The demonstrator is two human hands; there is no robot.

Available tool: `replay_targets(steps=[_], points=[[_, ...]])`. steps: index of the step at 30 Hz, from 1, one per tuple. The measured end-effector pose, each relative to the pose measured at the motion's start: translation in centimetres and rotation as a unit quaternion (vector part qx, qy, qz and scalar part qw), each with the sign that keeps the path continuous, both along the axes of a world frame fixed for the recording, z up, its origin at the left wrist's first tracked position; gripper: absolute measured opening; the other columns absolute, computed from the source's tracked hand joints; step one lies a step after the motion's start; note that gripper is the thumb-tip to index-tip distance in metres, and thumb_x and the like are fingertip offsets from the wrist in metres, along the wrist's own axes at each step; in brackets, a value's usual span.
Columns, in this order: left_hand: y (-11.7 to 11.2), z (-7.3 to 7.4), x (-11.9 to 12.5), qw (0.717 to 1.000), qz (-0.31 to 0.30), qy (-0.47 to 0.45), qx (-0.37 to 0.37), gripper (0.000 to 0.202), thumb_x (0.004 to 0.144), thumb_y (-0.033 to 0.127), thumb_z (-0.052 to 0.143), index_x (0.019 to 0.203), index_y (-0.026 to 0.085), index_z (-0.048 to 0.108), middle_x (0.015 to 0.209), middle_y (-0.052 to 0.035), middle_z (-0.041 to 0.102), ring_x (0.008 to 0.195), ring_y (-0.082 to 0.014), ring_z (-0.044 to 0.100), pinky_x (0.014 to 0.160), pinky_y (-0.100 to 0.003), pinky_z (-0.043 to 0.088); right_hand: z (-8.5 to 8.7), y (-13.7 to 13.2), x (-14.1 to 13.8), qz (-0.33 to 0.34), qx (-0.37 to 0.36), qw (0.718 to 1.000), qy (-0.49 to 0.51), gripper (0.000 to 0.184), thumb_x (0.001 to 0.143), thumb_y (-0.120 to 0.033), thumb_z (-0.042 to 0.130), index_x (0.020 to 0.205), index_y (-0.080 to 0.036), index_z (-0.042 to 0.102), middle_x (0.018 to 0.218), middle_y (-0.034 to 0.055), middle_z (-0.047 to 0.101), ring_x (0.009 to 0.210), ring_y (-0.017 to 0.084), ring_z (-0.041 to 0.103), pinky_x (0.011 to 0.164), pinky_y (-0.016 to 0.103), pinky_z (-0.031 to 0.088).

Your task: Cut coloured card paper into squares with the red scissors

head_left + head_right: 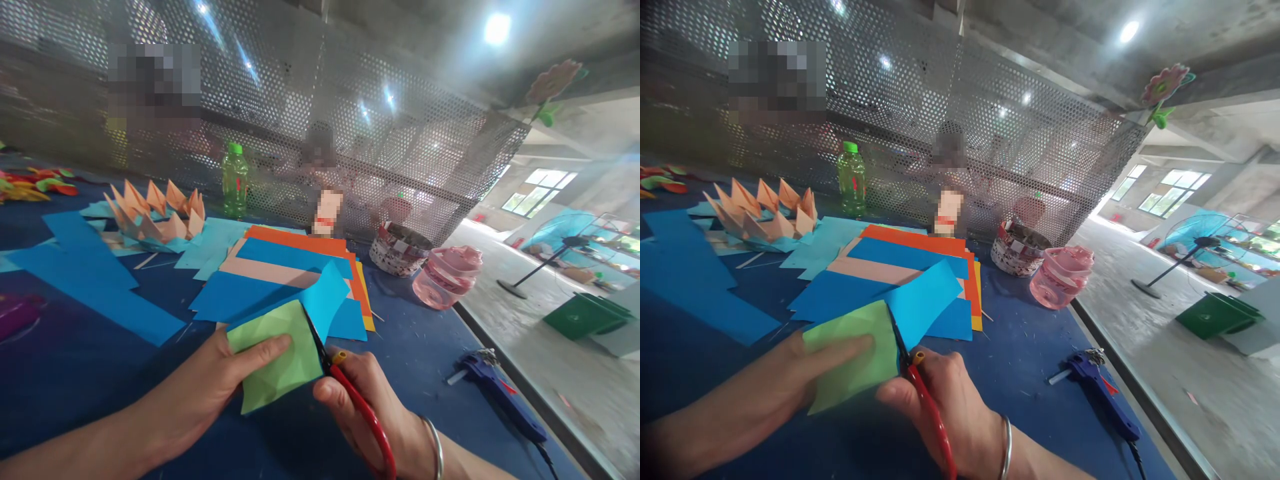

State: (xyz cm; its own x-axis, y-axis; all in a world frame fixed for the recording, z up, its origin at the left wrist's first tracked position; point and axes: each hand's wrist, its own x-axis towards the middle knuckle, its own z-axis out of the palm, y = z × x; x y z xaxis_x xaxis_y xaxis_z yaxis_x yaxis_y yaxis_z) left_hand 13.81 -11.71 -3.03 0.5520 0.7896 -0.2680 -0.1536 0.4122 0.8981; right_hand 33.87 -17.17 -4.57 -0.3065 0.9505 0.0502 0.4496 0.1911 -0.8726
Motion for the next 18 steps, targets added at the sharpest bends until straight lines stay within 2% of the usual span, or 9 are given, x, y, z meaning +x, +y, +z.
replay_targets(steps=[6, 9, 13, 18], points=[[-0.1, 0.3, 0.0, 1.0, -0.006, -0.002, 0.007, 0.033, 0.079, 0.037, 0.073, 0.107, 0.02, 0.075, 0.097, -0.0053, 0.079, 0.085, -0.028, 0.072, 0.078, -0.038, 0.058, 0.4, 0.1, 0.1, 0.013, 0.007, 1.0, -0.002, 0.057, 0.087, -0.074, 0.041, 0.073, -0.019, 0.045, 0.059, -0.0026, 0.041, 0.056, 0.01, 0.036, 0.047, 0.022, 0.027], [0.0, 0.1, 0.0, 1.0, -0.007, 0.0, 0.014, 0.034, 0.079, 0.037, 0.073, 0.11, 0.024, 0.074, 0.102, -0.0031, 0.078, 0.09, -0.0291, 0.071, 0.081, -0.038, 0.058, 0.8, 0.0, 0.2, 0.039, 0.021, 0.999, 0.005, 0.057, 0.087, -0.073, 0.04, 0.078, -0.018, 0.047, 0.061, -0.0027, 0.043, 0.056, 0.01, 0.037, 0.048, 0.022, 0.03], [-0.2, -0.1, 0.1, 0.999, -0.023, 0.005, 0.031, 0.036, 0.079, 0.04, 0.072, 0.112, 0.026, 0.073, 0.105, -0.0016, 0.077, 0.1, -0.0298, 0.068, 0.088, -0.037, 0.055, 1.1, -0.1, 0.1, 0.043, 0.022, 0.999, 0.003, 0.056, 0.088, -0.072, 0.041, 0.078, -0.017, 0.047, 0.062, -0.0029, 0.044, 0.054, 0.009, 0.036, 0.048, 0.022, 0.029], [-0.4, -0.5, 0.1, 0.999, -0.042, 0.017, 0.024, 0.032, 0.08, 0.041, 0.071, 0.108, 0.027, 0.075, 0.099, -0.0013, 0.078, 0.095, -0.0268, 0.069, 0.087, -0.037, 0.054, 1.3, -0.1, 0.0, 0.037, 0.012, 0.999, 0.024, 0.057, 0.088, -0.073, 0.04, 0.081, -0.017, 0.05, 0.063, -0.0024, 0.045, 0.056, 0.009, 0.039, 0.05, 0.021, 0.033]])
